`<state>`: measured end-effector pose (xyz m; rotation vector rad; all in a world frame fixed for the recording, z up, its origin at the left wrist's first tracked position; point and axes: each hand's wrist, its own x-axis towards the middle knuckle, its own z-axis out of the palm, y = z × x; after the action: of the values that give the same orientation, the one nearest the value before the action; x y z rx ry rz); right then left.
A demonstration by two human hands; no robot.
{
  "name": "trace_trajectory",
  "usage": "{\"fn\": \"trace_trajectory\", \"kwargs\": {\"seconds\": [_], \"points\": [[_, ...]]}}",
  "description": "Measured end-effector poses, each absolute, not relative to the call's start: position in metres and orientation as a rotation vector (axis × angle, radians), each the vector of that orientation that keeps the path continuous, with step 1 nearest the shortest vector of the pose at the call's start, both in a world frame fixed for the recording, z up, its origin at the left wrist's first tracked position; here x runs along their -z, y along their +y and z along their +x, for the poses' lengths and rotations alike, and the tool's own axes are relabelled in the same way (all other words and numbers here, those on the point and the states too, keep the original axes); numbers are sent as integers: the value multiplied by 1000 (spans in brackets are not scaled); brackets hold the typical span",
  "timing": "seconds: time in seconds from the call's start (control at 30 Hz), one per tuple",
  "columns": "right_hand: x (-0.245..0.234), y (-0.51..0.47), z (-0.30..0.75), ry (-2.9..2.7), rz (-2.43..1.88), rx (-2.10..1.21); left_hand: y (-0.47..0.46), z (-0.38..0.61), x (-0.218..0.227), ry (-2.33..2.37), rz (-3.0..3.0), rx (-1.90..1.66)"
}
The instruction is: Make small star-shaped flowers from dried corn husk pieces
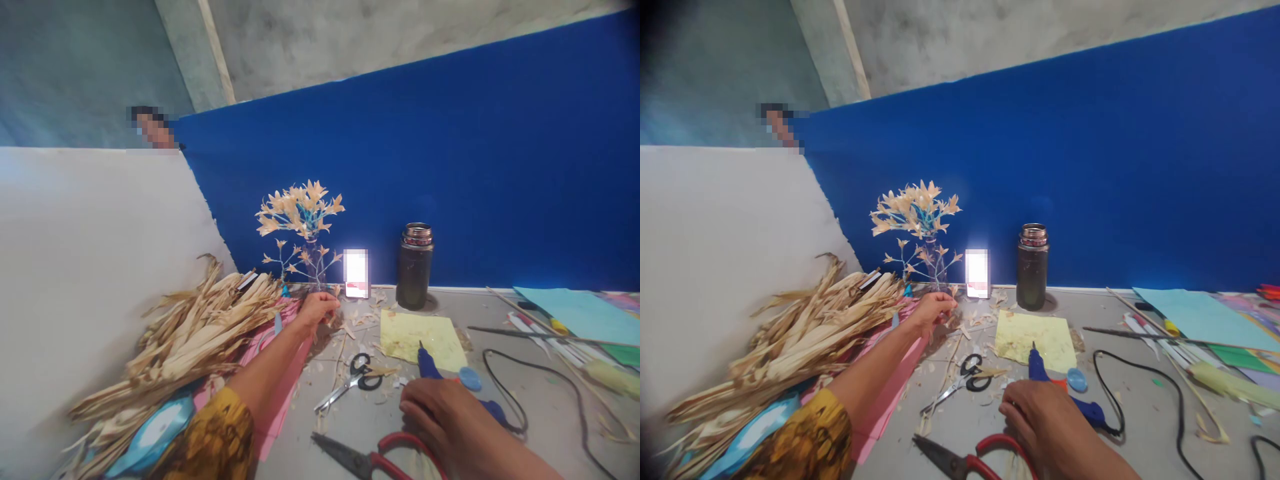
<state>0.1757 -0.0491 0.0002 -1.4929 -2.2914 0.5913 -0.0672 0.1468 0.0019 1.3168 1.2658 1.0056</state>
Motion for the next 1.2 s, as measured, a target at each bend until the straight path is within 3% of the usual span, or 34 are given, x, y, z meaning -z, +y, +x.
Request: {"fn": "trace_trajectory", "kwargs": {"seconds": [0.27,0.73,1.03,1.2], "points": [[-5,-51,173,-2292,-1482,-581,126,-35,-28,1128,1454,-813],[-4,-40,183,-2243,-1490,-488,142,194,-29,1163,1856,-417],[-4,-46,180,-2273,-1386,-468,135,79,-33,1066,1760,-652],[3,-36,188,-2036,-1444,-505,120,68,-46,863,1525,-667]]}}
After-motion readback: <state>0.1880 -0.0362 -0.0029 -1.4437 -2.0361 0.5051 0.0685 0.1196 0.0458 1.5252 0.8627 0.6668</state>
